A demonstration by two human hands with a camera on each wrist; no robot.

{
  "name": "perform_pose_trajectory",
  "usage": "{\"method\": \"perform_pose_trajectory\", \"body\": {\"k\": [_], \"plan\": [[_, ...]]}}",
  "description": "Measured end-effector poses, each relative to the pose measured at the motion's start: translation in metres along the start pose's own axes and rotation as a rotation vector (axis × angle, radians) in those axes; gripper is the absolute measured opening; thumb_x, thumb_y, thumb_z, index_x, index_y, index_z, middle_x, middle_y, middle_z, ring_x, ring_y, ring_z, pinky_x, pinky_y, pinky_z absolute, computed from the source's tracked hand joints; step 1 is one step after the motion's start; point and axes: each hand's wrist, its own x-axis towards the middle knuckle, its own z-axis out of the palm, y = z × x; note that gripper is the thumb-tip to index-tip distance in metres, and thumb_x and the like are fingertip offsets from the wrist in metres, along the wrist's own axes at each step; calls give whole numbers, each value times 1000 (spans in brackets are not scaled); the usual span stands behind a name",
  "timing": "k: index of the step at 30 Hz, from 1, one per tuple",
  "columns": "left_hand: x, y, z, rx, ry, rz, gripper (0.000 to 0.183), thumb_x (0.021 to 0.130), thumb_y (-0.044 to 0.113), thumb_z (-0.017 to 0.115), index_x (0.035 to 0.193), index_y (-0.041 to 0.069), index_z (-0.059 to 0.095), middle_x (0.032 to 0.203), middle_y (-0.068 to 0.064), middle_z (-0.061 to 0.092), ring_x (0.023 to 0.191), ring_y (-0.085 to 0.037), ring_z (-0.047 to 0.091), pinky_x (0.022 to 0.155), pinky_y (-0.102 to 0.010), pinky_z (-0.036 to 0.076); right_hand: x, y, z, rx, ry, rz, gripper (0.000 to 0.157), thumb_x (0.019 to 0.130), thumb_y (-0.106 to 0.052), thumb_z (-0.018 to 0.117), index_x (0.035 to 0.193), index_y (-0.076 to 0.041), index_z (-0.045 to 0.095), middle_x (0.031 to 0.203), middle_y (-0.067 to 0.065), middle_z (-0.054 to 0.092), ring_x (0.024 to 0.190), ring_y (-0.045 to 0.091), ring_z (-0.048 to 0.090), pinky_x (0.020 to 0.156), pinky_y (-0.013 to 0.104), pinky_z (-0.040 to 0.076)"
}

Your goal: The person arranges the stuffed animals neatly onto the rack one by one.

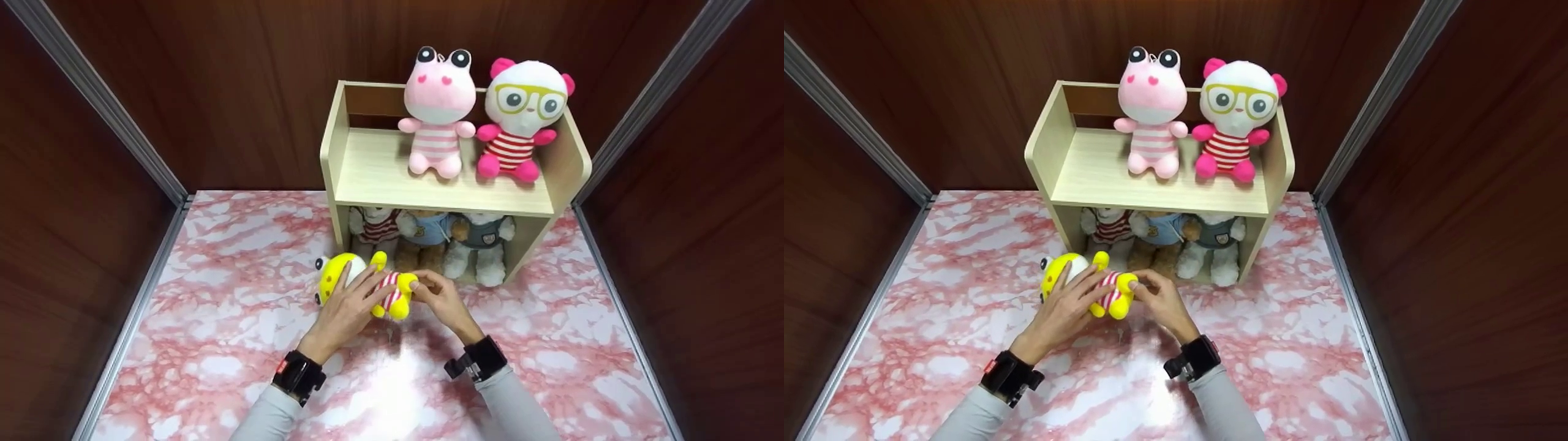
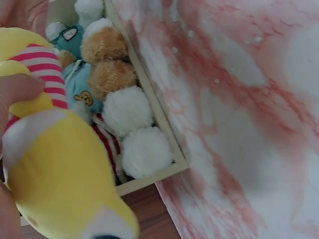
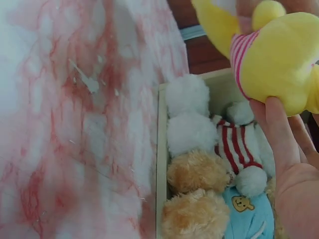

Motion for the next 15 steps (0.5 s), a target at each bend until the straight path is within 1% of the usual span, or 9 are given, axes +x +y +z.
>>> {"method": "perform_pose_trajectory", "body": {"k": [3,5,7,9,10,11,12,14,15], "plan": [[-11,-4,1,-46,-15,-57,85,76,15,90,152,23,51,164,-12,37,152,-35,32,118,-72,21,0,-1,-8,10,33,-15,28,104,-2,59,124,17,60,113,20,72,99,20,73,89,43,61],[-22,-7,2,-133,-10,-122,102,71,20,96,157,22,42,169,-18,23,153,-43,23,116,-77,16,-1,-2,-14,13,51,-5,29,105,-3,59,125,18,59,113,20,72,100,21,72,90,43,61],[-33,-9,4,-254,5,-212,116,66,27,99,161,19,32,169,-25,12,153,-49,17,114,-79,14,-3,-2,-20,16,84,13,29,105,-4,58,125,17,59,112,18,71,99,21,72,89,43,61],[-39,-9,6,-440,31,-337,123,67,27,98,164,14,23,169,-28,4,152,-52,16,116,-75,18,-5,-3,-26,30,124,31,29,105,-4,57,125,17,59,111,15,71,97,21,72,89,41,61],[-42,-8,7,-545,43,-413,125,69,27,97,165,12,18,169,-29,3,152,-52,17,117,-71,22,-6,-2,-28,39,144,38,29,105,-3,57,125,17,58,110,14,70,96,21,72,89,40,61],[-44,-7,8,-671,51,-499,125,74,27,95,166,12,12,169,-28,3,151,-50,22,117,-66,28,-8,-2,-29,52,165,41,29,105,-3,57,125,17,58,110,13,70,96,21,72,89,39,61],[-44,-5,8,-809,67,-578,123,79,26,92,166,11,7,169,-28,4,149,-48,28,116,-61,35,-9,-1,-30,63,180,39,29,105,-3,56,126,16,58,110,12,70,97,21,72,89,38,61],[-42,-1,7,-1091,116,-722,117,88,19,85,166,8,-1,166,-30,16,142,-46,41,110,-50,46,-10,0,-30,90,190,26,29,106,-4,55,127,15,57,113,11,69,100,21,70,91,37,60],[-40,2,6,-1210,144,-781,110,92,14,80,165,7,-2,163,-31,22,138,-43,46,107,-45,49,-10,1,-30,104,188,19,29,106,-5,54,128,14,57,114,11,69,103,21,70,93,37,59]]}}
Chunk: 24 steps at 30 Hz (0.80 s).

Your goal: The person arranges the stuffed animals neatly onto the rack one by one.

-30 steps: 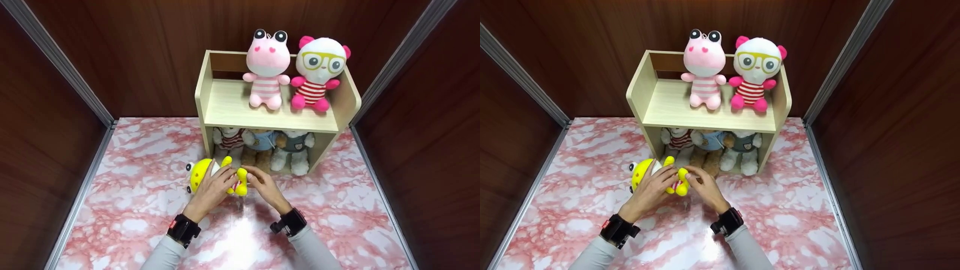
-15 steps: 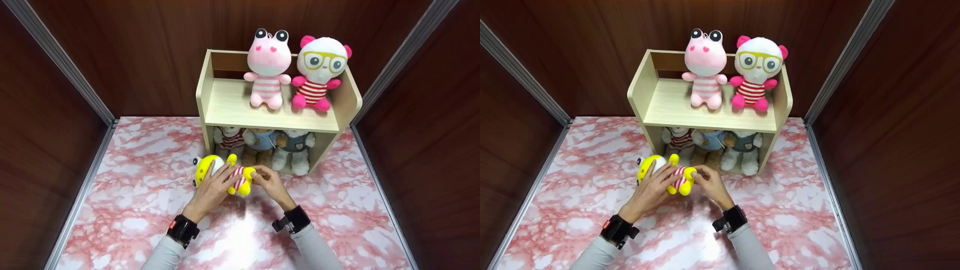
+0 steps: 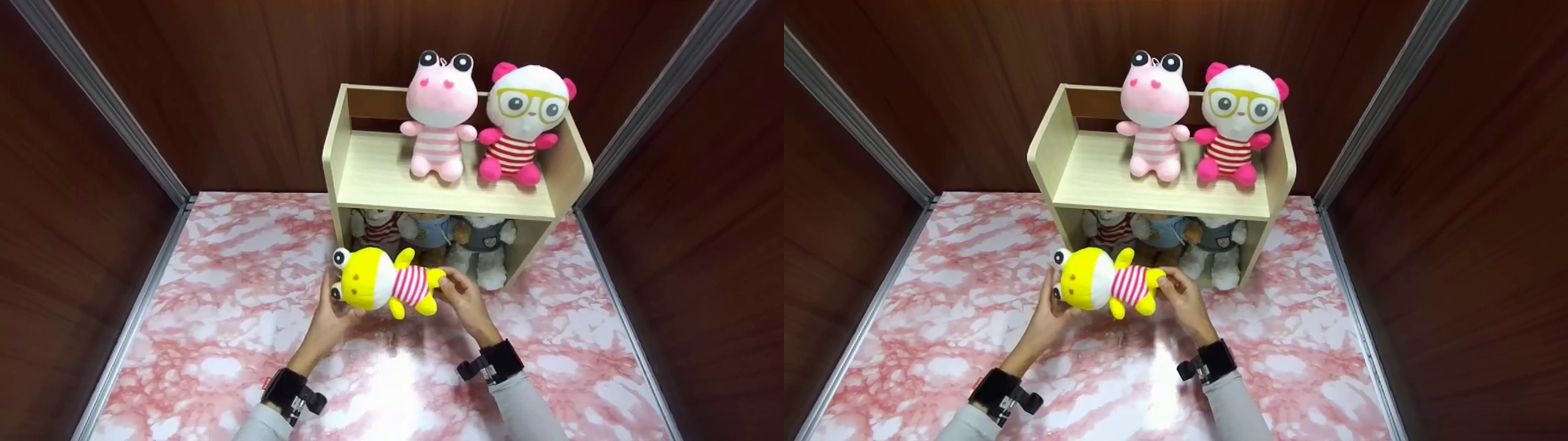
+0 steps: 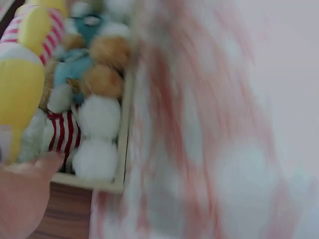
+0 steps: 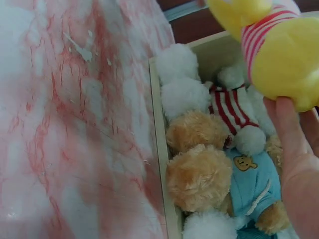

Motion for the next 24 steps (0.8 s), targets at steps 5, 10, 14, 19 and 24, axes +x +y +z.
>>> {"method": "perform_pose_trajectory", "body": {"k": [5,10,14,19,24], "plan": [[9,10,18,-321,138,-108,73,94,-1,69,152,-3,25,141,-25,51,123,-27,58,99,-29,53,-1,1,-3,65,-24,-6,26,108,-7,52,130,7,57,119,9,67,109,20,67,99,40,56],[23,27,27,-414,291,-67,62,89,-2,71,139,-1,35,129,-16,60,115,-20,63,96,-29,55,-2,-2,-3,11,-66,-19,31,106,-9,55,130,10,56,120,13,67,107,22,67,98,45,56],[32,42,28,-431,327,-2,63,87,-3,70,139,2,34,127,-17,61,112,-21,64,93,-29,56,-1,-5,3,-93,-125,-26,38,104,-8,58,136,11,54,131,23,62,113,26,65,99,47,56],[46,56,30,-363,310,82,61,85,0,71,137,-3,40,125,-18,64,107,-20,64,92,-29,55,0,-16,21,-248,-178,22,48,100,-11,67,144,2,51,140,23,58,120,35,62,95,46,58],[54,66,31,-320,261,115,63,86,4,70,140,-9,42,130,-24,63,113,-25,63,100,-32,52,-3,-41,48,-348,-137,31,47,96,-8,74,138,4,55,119,21,71,100,26,70,80,29,59]]}}
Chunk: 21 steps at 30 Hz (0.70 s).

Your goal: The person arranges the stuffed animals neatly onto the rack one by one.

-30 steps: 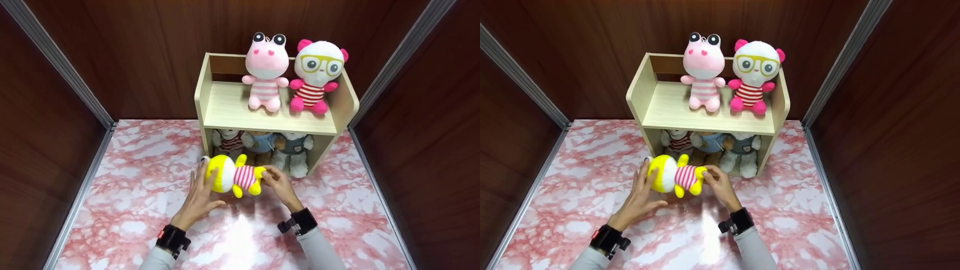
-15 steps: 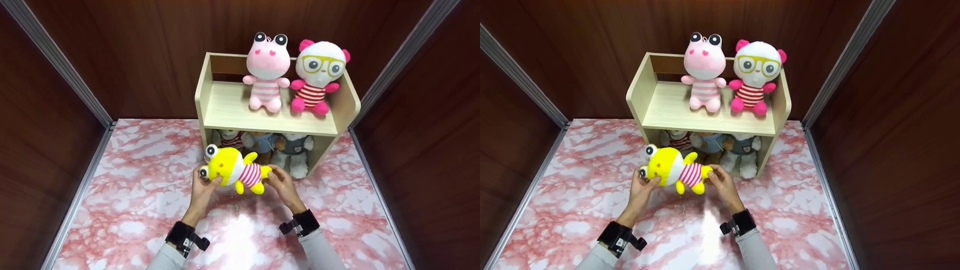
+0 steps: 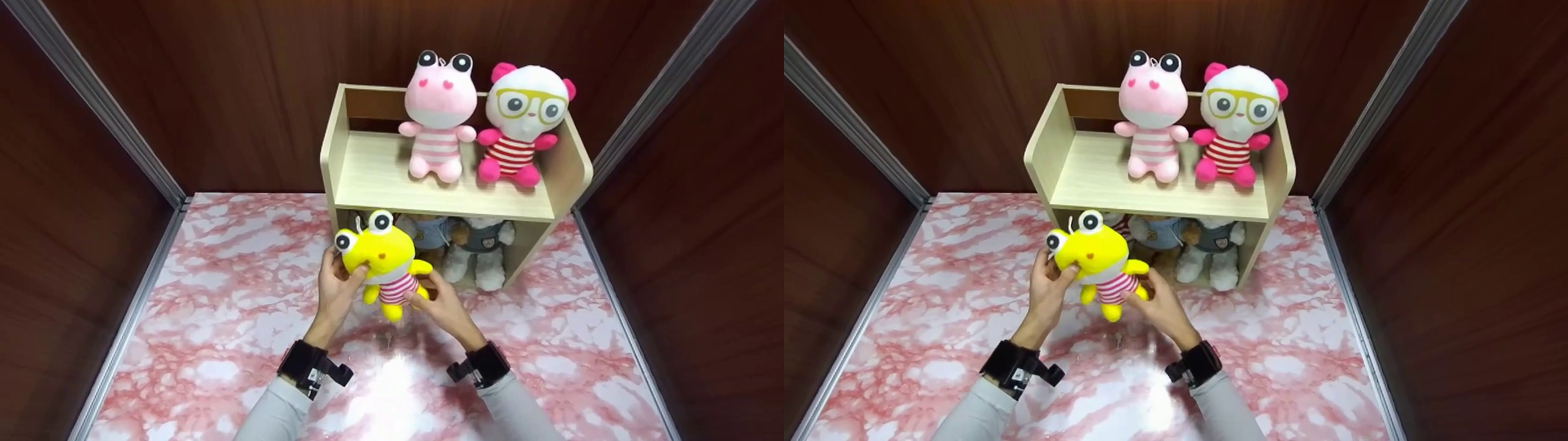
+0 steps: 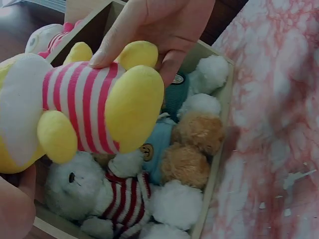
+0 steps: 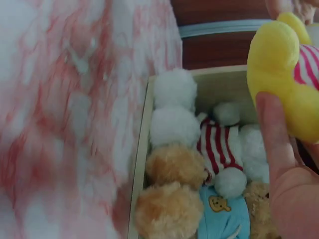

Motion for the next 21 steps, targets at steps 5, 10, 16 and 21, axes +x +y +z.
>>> {"method": "perform_pose_trajectory", "body": {"k": [5,10,16,21], "plan": [[3,3,4,77,-56,1,77,98,30,73,151,-10,34,146,-30,50,133,-37,53,115,-40,43,3,-7,8,72,36,-46,43,96,2,69,135,11,53,113,23,70,93,14,68,77,25,58],[-2,-6,3,173,-111,36,90,94,46,75,155,-3,32,157,-24,36,142,-41,41,120,-51,34,7,-13,14,110,129,-79,42,95,6,67,133,14,51,113,22,68,97,15,66,81,24,57],[-11,-12,3,214,-159,-22,67,91,14,80,144,-2,41,146,-21,46,135,-39,48,113,-53,42,11,-22,19,147,221,-88,37,95,8,65,129,13,50,106,16,68,92,16,65,77,22,55],[-9,-7,8,323,-126,-12,60,89,13,81,137,-1,49,130,-18,58,119,-30,58,105,-46,49,12,-28,20,121,180,-99,40,96,6,66,132,13,50,110,21,68,95,15,67,79,24,58]]}}
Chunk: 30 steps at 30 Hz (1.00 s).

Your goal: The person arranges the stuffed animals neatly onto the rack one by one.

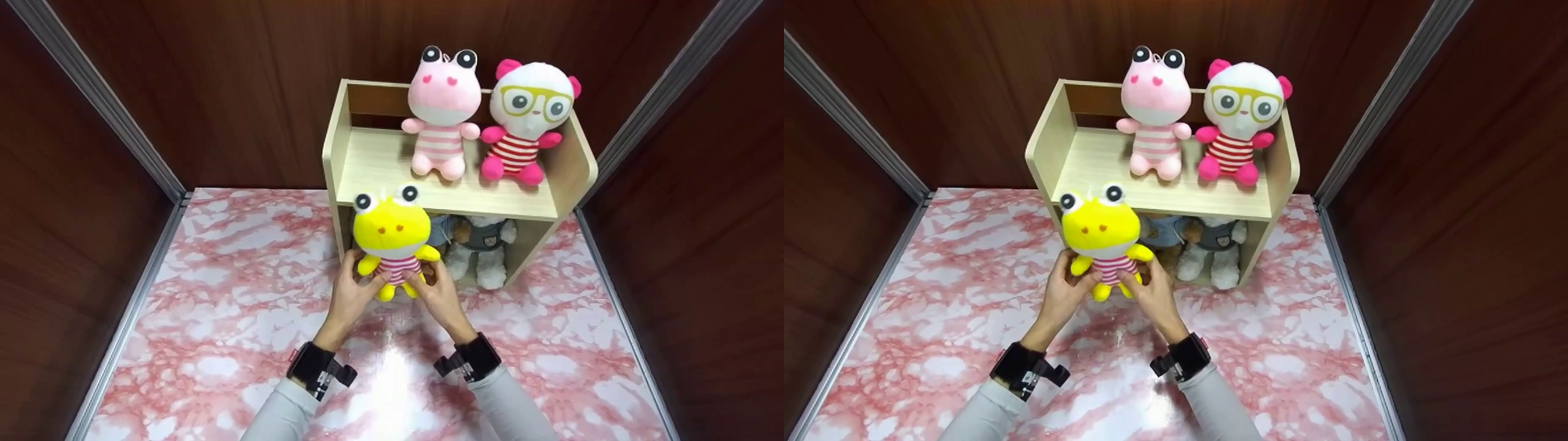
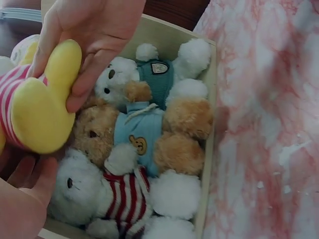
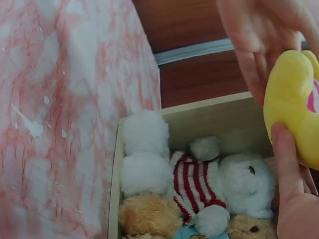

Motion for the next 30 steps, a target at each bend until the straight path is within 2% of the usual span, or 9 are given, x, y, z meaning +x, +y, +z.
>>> {"method": "perform_pose_trajectory", "body": {"k": [4,7,11,14,17,19,21,26,30], "plan": [[3,7,4,67,60,17,52,87,16,82,130,1,56,116,-14,62,106,-26,58,95,-45,51,-1,-5,-1,-47,-10,4,39,95,2,70,130,12,56,114,23,69,99,21,69,83,27,58],[3,10,6,52,108,25,46,87,12,82,126,2,60,111,-13,65,102,-26,60,90,-42,52,-3,-7,-2,-123,11,5,34,94,-1,72,124,11,63,112,23,71,99,27,70,84,27,57],[3,13,6,54,165,45,41,86,9,83,122,2,66,106,-12,69,97,-25,63,86,-38,53,-1,3,-3,-218,28,-14,29,94,-2,73,119,11,68,110,24,73,94,30,70,80,26,56],[1,15,4,24,145,74,40,88,11,82,123,1,65,108,-12,69,99,-23,64,88,-34,54,4,10,-4,-248,49,-67,25,93,-2,74,114,9,70,104,22,74,83,27,70,71,24,56],[-2,14,1,-102,92,98,40,95,11,71,131,-3,59,119,-15,66,110,-24,63,97,-34,53,9,8,-4,-245,61,-139,19,93,-6,76,108,6,72,94,17,75,68,19,67,56,27,57],[-4,10,-2,-182,70,101,43,99,13,62,137,-5,54,129,-18,62,119,-25,60,105,-37,50,14,2,-4,-253,70,-187,17,94,-9,76,104,4,73,89,14,75,62,15,64,50,29,56],[-6,5,-5,-220,66,100,45,101,15,54,140,-7,50,136,-20,59,127,-27,57,110,-39,47,21,-7,-5,-281,84,-236,17,94,-12,76,101,4,73,84,13,75,60,14,63,49,30,55],[-6,-10,-15,-165,95,100,40,104,13,48,138,-8,51,139,-24,58,129,-37,54,110,-35,45,44,-38,-4,-376,134,-323,18,94,-12,76,97,5,73,81,13,74,64,21,65,57,27,54],[-5,-20,-23,-123,122,95,34,104,8,48,135,-7,54,136,-26,59,126,-42,55,107,-31,46,68,-61,1,-394,150,-352,20,95,-16,76,98,4,75,80,11,74,65,24,65,58,28,53]]}}
